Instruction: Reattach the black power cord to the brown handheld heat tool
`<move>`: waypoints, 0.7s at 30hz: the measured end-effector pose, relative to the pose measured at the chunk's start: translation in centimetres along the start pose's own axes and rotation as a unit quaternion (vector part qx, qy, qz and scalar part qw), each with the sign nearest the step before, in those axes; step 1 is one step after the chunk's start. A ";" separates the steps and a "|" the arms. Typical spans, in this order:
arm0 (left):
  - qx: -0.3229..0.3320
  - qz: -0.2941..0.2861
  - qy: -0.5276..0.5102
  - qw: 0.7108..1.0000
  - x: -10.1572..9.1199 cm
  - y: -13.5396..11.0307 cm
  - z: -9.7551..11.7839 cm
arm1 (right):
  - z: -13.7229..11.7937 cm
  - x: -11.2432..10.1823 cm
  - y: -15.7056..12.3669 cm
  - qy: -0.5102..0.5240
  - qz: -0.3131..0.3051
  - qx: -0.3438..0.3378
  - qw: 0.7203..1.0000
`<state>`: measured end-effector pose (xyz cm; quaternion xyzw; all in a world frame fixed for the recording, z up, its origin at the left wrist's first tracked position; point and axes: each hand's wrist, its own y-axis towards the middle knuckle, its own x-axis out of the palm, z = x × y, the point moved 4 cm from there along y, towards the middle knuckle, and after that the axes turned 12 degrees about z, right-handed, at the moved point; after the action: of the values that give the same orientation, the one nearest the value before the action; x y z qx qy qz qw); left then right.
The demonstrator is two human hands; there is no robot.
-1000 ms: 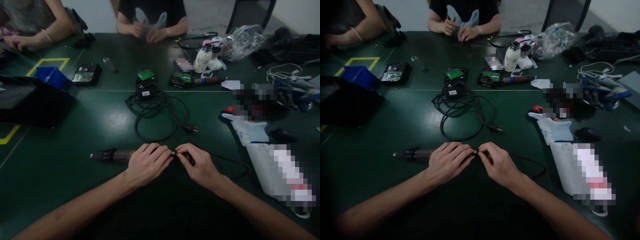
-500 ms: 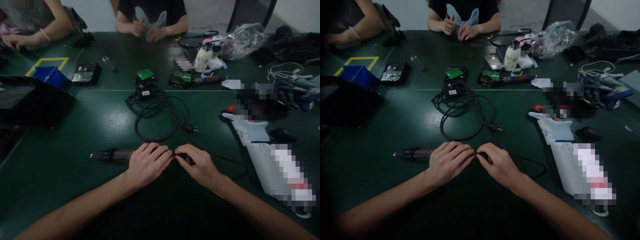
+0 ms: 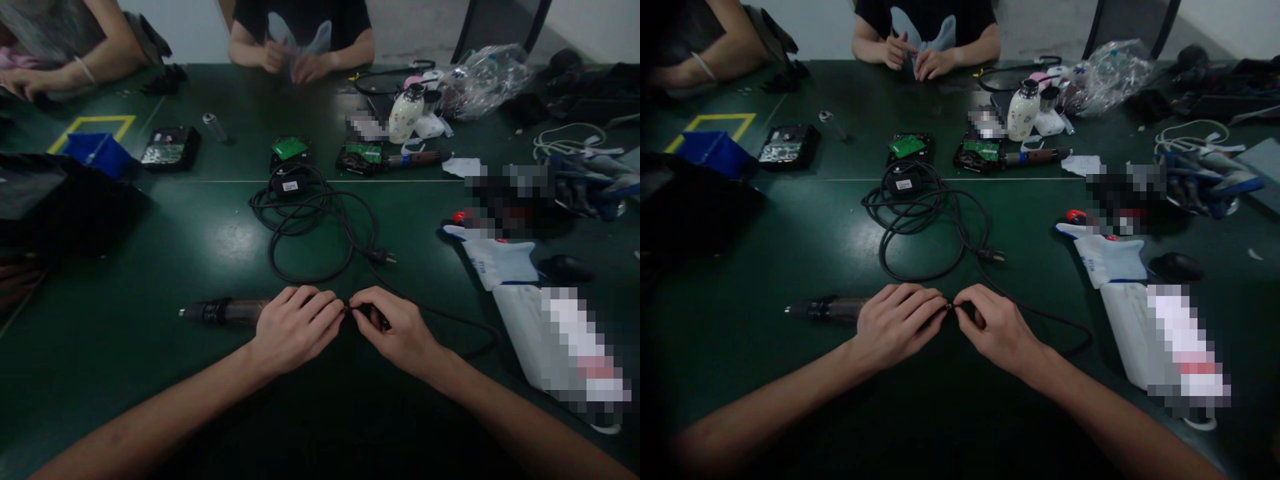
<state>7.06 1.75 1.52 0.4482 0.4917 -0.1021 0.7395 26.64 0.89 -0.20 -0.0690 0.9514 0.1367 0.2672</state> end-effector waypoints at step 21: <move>0.001 0.004 0.001 1.000 -0.1 0.0 0.1 | -0.1 0.0 0.1 -0.007 0.001 -0.006 1.000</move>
<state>7.09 1.69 1.64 0.4504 0.4909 -0.0993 0.7391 26.57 0.95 -0.11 -0.0689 0.9487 0.1426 0.2737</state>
